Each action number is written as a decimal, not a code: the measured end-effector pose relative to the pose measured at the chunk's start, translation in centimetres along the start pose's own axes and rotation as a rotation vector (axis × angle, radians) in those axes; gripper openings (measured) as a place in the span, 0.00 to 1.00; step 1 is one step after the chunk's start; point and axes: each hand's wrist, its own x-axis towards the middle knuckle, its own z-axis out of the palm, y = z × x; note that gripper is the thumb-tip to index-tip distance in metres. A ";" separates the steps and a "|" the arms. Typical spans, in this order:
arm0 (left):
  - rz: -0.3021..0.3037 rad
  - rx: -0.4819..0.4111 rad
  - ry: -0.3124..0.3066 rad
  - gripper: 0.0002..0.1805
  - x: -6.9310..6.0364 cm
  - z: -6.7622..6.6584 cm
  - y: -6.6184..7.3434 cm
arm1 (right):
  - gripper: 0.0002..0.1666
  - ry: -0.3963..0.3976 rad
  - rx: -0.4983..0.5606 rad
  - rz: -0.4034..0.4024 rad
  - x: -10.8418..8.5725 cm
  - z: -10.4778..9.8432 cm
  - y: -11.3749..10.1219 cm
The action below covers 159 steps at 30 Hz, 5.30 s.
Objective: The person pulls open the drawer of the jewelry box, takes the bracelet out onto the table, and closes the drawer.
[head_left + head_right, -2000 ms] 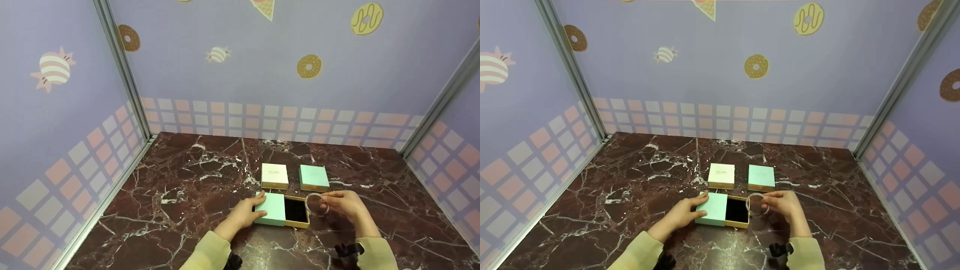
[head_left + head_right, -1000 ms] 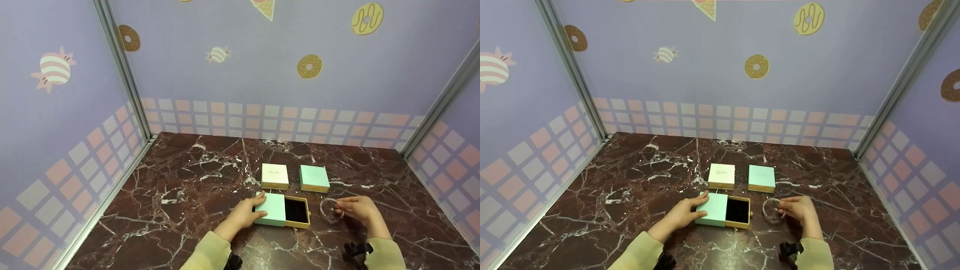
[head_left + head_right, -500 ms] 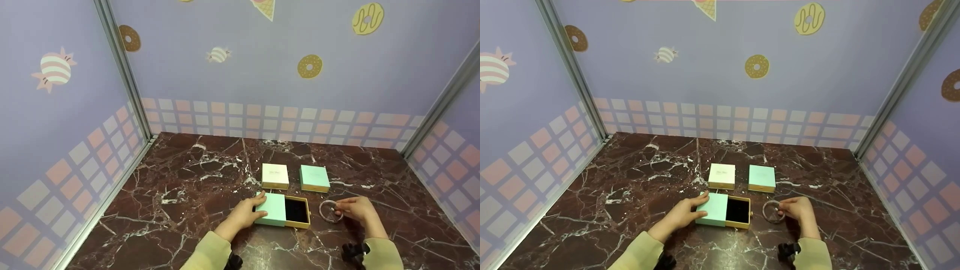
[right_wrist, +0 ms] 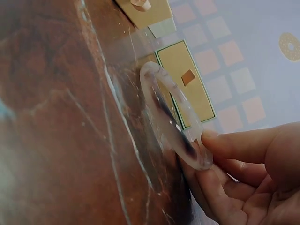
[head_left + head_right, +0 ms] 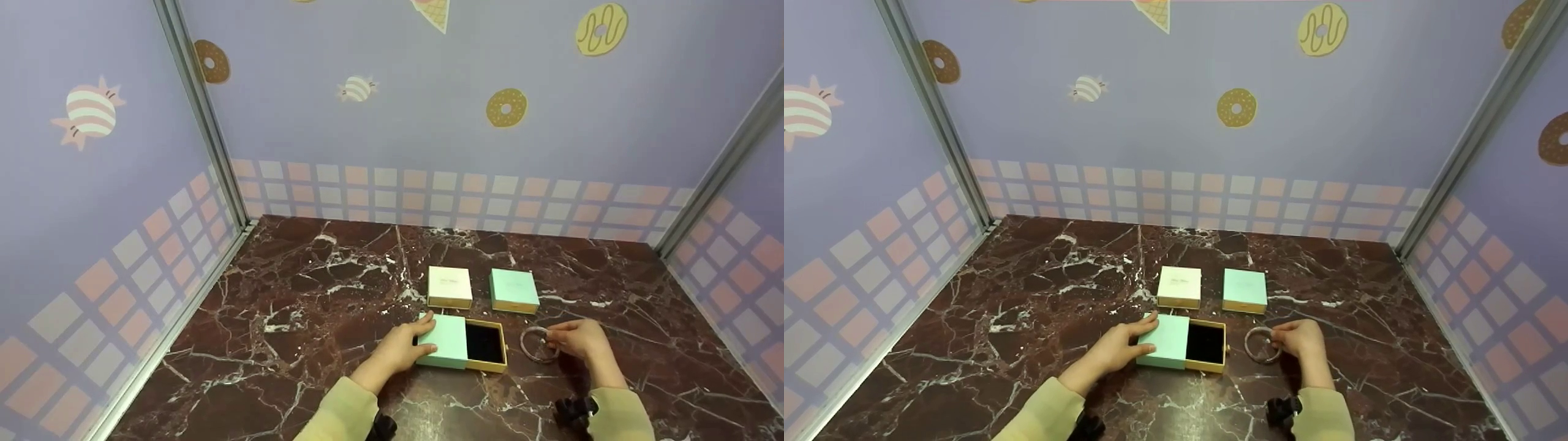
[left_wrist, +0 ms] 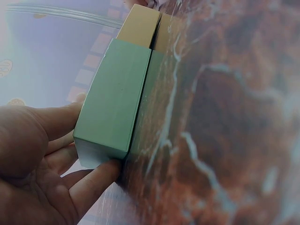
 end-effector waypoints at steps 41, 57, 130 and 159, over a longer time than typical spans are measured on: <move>-0.008 -0.020 -0.008 0.33 -0.1 -0.1 0.1 | 0.14 0.095 -0.356 -0.073 0.4 -0.2 0.4; -0.010 -0.031 -0.005 0.33 -0.1 -0.1 0.2 | 0.16 0.079 -0.203 -0.045 0.4 -0.3 0.6; -0.008 -0.038 -0.010 0.33 0.0 0.0 0.0 | 0.25 -0.269 0.187 -0.036 -0.7 1.5 -1.7; -0.015 -0.029 -0.007 0.33 -0.1 0.0 -0.1 | 0.25 -0.404 0.230 -0.068 -0.6 3.7 -2.1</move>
